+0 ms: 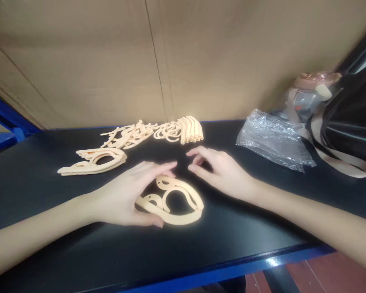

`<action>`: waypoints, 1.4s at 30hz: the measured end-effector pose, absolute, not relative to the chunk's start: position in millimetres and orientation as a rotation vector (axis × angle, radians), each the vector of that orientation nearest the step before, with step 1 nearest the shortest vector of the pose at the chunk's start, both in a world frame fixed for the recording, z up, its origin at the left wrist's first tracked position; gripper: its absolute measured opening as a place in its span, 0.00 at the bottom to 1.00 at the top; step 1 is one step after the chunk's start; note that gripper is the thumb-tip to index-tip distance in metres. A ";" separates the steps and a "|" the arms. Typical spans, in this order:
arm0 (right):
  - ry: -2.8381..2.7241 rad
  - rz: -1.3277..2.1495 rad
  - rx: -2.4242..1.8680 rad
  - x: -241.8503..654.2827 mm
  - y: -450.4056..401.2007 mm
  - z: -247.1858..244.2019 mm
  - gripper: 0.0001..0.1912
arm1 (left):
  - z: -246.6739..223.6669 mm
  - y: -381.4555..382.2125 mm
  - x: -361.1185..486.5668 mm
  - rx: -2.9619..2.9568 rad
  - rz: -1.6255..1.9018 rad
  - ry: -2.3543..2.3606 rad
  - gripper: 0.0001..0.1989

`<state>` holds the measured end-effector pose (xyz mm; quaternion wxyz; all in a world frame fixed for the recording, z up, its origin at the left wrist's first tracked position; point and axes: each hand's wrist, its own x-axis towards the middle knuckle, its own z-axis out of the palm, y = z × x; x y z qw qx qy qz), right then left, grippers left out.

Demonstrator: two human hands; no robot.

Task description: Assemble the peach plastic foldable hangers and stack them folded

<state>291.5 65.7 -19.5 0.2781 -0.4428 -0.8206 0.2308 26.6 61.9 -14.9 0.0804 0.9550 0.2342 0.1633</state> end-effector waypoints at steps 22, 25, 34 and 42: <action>-1.926 1.360 -1.130 283.5 61.1 -9.5 0.13 | -9.9 54.9 30.4 3.365 0.765 0.946 0.31; -1.913 1.369 -1.123 283.6 61.8 -9.8 0.14 | -9.1 55.5 30.9 3.386 0.722 0.932 0.29; -2.005 1.361 -1.005 287.1 61.8 -11.5 0.12 | 5.7 47.5 31.0 3.447 0.532 0.963 0.29; -1.938 1.308 -0.988 292.5 71.2 -14.9 0.17 | 64.3 80.7 -29.1 3.288 0.352 1.436 0.33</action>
